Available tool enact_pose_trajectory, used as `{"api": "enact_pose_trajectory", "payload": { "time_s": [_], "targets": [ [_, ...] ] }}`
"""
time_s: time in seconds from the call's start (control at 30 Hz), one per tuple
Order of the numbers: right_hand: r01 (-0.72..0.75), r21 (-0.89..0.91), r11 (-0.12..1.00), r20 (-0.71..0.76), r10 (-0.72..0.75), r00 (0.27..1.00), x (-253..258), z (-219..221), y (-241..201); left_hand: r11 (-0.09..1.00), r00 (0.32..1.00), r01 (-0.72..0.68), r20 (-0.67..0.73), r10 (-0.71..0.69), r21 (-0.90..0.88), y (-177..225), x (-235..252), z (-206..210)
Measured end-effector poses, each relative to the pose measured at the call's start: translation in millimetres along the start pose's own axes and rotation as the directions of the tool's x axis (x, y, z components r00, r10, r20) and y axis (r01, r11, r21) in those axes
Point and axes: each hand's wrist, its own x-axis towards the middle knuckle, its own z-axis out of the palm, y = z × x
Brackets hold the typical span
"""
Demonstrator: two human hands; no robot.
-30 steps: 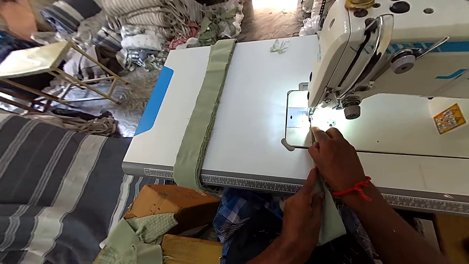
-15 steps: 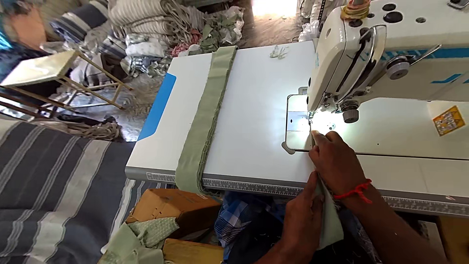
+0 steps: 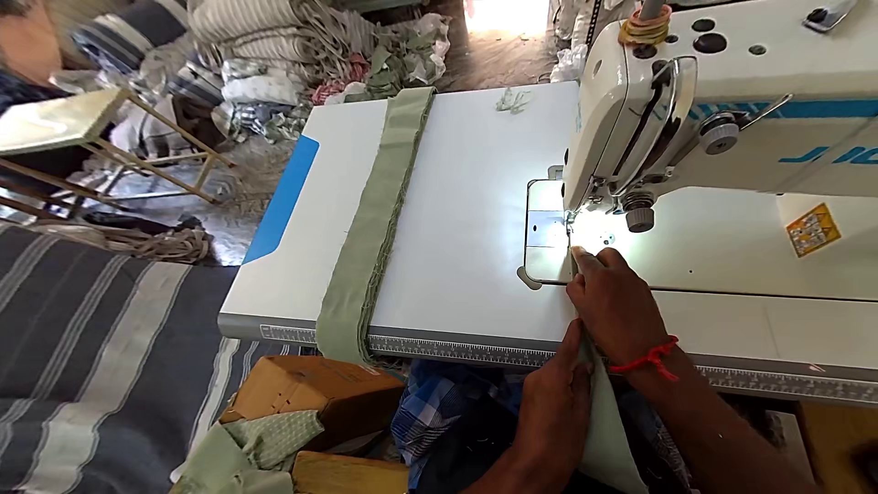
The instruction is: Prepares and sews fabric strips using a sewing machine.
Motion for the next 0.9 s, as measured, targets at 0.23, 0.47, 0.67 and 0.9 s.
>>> {"api": "enact_pose_trajectory", "payload": {
  "time_s": [0.23, 0.47, 0.67, 0.9],
  "targets": [
    [0.023, 0.021, 1.0, -0.031, -0.023, 0.999, -0.6, 1.3, 2.2, 1.0, 1.0, -0.014, -0.017, 0.014, 0.008, -0.7, 0.0, 0.5],
    [0.022, 0.024, 0.999, -0.032, -0.021, 0.999, -3.2, 1.0, 1.7, 1.0, 1.0, 0.006, 0.005, -0.006, -0.031, -0.2, 0.4, 0.2],
    [0.019, 0.009, 1.0, -0.016, -0.019, 1.0, -2.8, -0.2, 2.1, 0.998, 0.999, 0.033, 0.026, -0.032, -0.051, 0.5, 0.5, 2.7],
    [0.04, 0.21, 0.977, 0.204, -0.083, 0.976, 4.2, -26.0, 16.5, 0.986, 0.994, -0.111, 0.001, 0.112, 0.127, 6.9, 35.3, -2.6]
  ]
}}
